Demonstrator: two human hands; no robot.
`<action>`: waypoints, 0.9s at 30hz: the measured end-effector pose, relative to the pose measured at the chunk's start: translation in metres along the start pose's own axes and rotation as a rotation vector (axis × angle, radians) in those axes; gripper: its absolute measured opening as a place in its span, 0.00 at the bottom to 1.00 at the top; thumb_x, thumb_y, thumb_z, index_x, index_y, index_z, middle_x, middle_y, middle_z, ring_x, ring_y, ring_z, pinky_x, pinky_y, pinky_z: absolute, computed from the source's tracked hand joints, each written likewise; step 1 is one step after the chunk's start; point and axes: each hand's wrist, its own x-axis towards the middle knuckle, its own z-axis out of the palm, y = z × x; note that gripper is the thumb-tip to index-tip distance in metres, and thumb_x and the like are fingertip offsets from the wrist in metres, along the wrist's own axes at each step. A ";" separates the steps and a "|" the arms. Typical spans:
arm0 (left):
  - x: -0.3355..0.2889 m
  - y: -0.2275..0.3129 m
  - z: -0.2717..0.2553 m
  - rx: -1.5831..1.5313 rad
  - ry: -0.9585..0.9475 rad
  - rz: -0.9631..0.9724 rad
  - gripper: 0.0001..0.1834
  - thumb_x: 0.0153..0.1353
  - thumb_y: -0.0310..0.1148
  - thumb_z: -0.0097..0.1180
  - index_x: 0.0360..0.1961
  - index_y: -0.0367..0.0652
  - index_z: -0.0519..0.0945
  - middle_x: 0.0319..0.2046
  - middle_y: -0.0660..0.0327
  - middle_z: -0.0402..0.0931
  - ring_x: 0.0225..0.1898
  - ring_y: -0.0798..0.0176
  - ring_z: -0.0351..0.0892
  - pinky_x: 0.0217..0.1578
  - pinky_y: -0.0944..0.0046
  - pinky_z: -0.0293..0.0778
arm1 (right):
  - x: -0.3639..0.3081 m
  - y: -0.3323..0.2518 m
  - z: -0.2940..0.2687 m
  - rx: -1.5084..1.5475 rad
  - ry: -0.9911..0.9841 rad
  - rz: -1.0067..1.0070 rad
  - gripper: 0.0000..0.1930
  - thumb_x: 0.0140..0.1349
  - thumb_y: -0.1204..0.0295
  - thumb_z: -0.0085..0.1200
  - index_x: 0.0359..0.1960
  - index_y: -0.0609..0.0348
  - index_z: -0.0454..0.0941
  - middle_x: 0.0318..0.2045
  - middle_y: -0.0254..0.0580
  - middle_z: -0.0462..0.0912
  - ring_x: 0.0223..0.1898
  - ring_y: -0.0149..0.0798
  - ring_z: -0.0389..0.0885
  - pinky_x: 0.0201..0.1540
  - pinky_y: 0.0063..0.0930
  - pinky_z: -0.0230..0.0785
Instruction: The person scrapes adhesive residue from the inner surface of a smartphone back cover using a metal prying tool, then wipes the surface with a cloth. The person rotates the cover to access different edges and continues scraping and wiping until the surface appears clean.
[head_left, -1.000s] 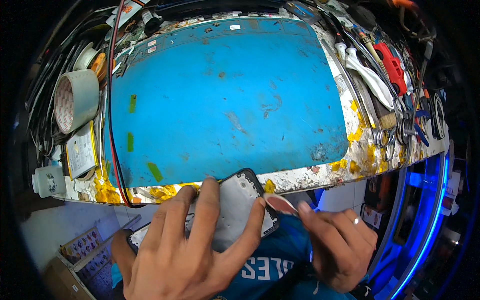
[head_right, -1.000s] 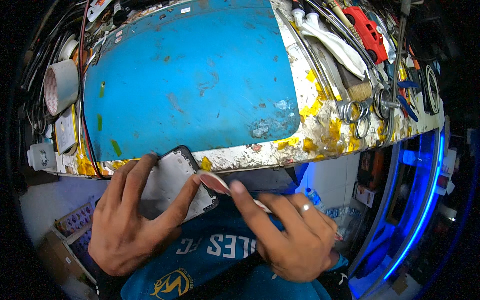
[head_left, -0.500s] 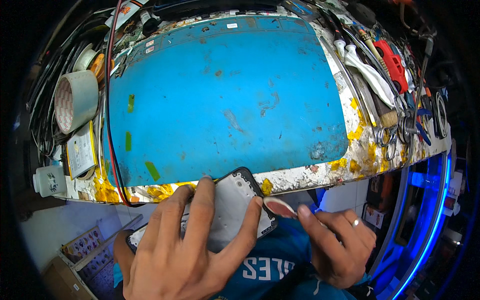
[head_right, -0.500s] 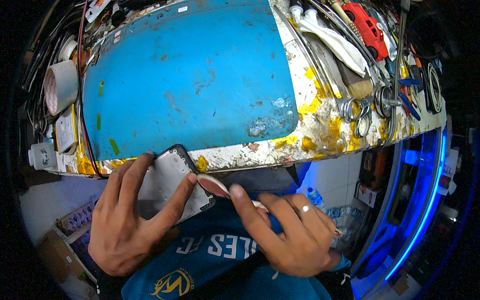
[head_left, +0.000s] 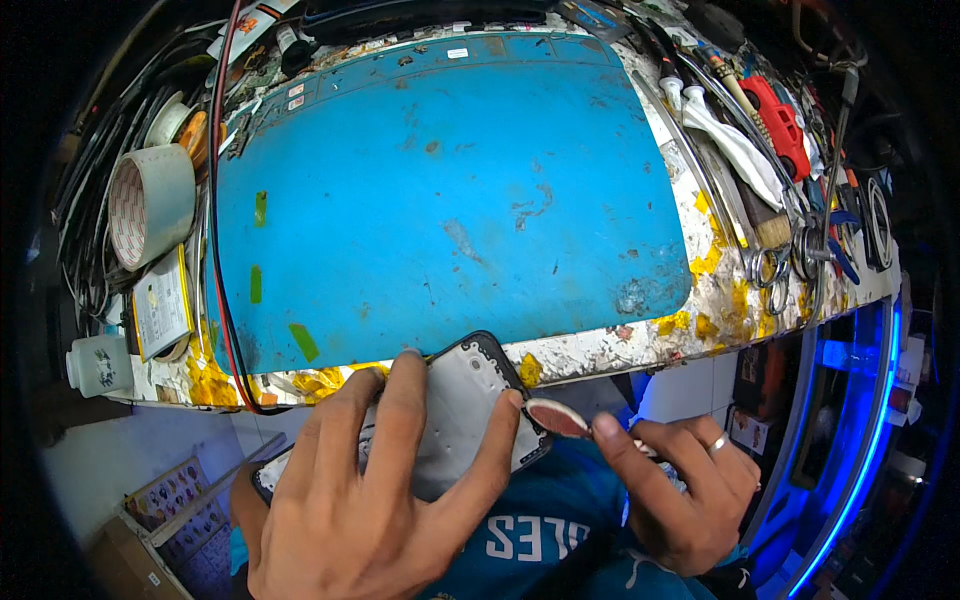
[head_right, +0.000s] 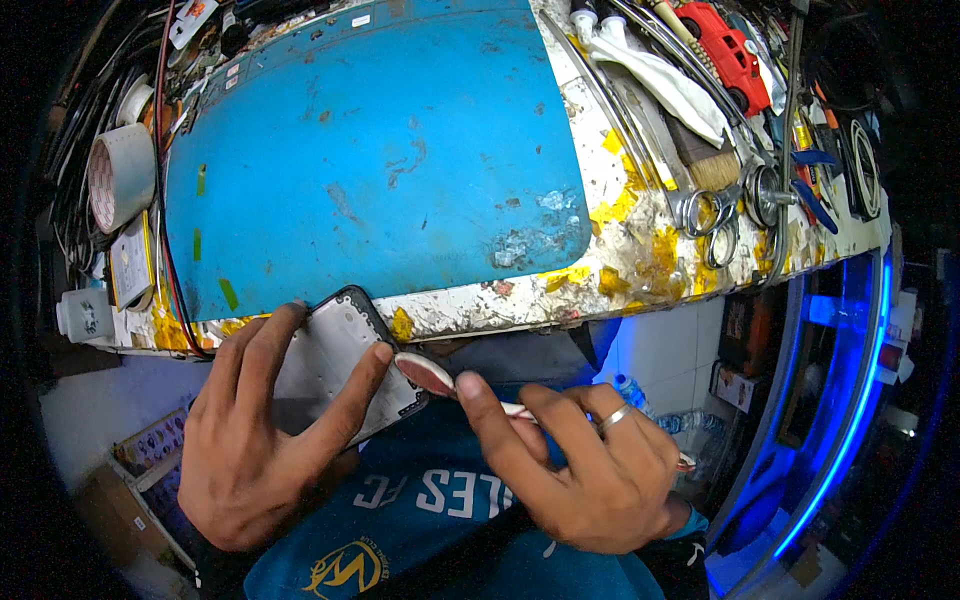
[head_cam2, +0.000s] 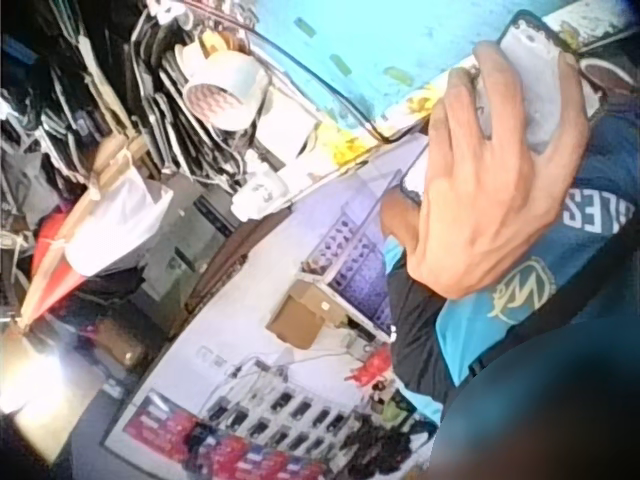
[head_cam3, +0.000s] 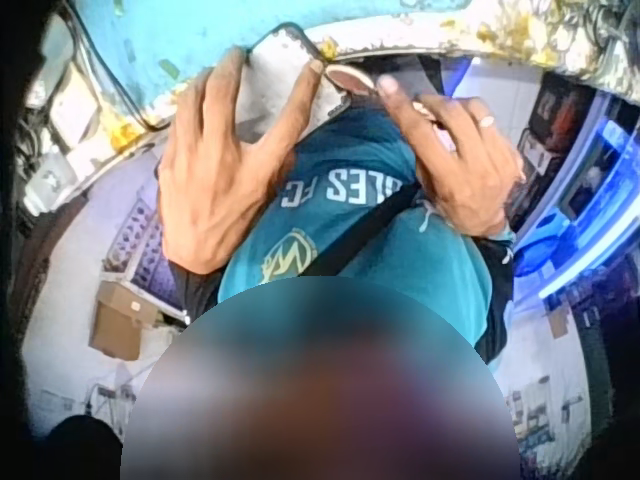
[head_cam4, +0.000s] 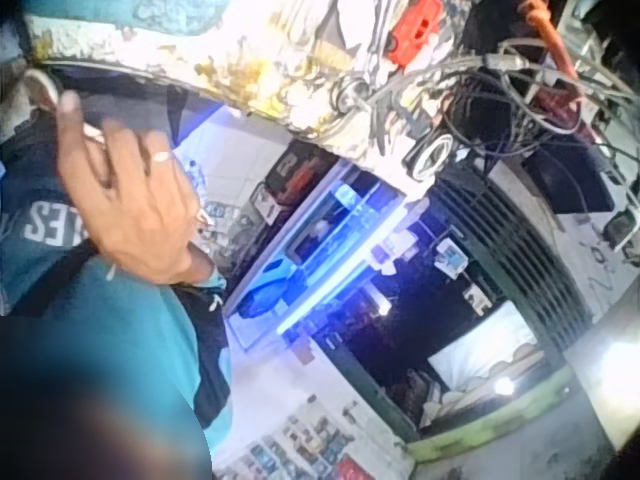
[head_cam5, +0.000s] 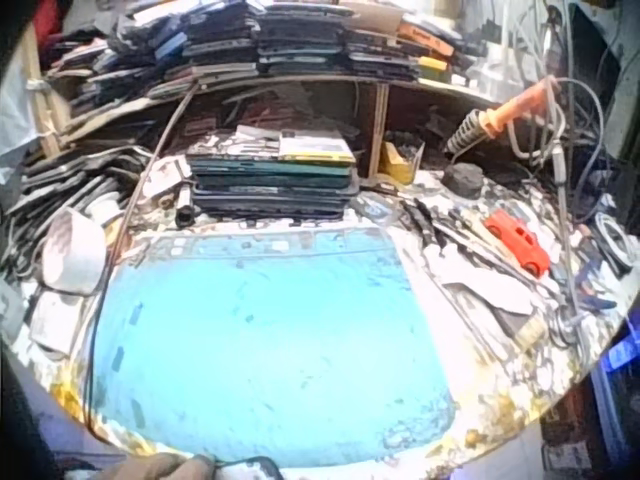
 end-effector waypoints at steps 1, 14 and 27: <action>0.000 0.000 0.001 0.008 0.020 0.007 0.44 0.37 0.35 0.71 0.63 0.66 0.74 0.56 0.42 0.67 0.52 0.41 0.73 0.49 0.48 0.77 | 0.000 0.002 -0.002 0.016 0.049 -0.018 0.19 0.46 0.79 0.63 0.44 0.51 0.86 0.24 0.37 0.80 0.23 0.33 0.75 0.23 0.25 0.65; -0.003 0.000 0.004 0.013 0.050 0.015 0.43 0.38 0.34 0.71 0.62 0.65 0.75 0.57 0.43 0.66 0.53 0.41 0.72 0.50 0.49 0.77 | 0.006 0.008 -0.014 0.128 0.039 -0.143 0.21 0.43 0.77 0.65 0.43 0.47 0.87 0.25 0.32 0.80 0.22 0.30 0.74 0.22 0.24 0.64; -0.010 -0.003 0.011 0.002 0.083 0.014 0.43 0.39 0.38 0.72 0.63 0.62 0.74 0.61 0.43 0.65 0.56 0.41 0.71 0.52 0.47 0.76 | -0.009 0.009 0.004 0.403 -0.012 -0.100 0.22 0.39 0.82 0.61 0.41 0.53 0.87 0.25 0.38 0.84 0.22 0.34 0.78 0.22 0.26 0.67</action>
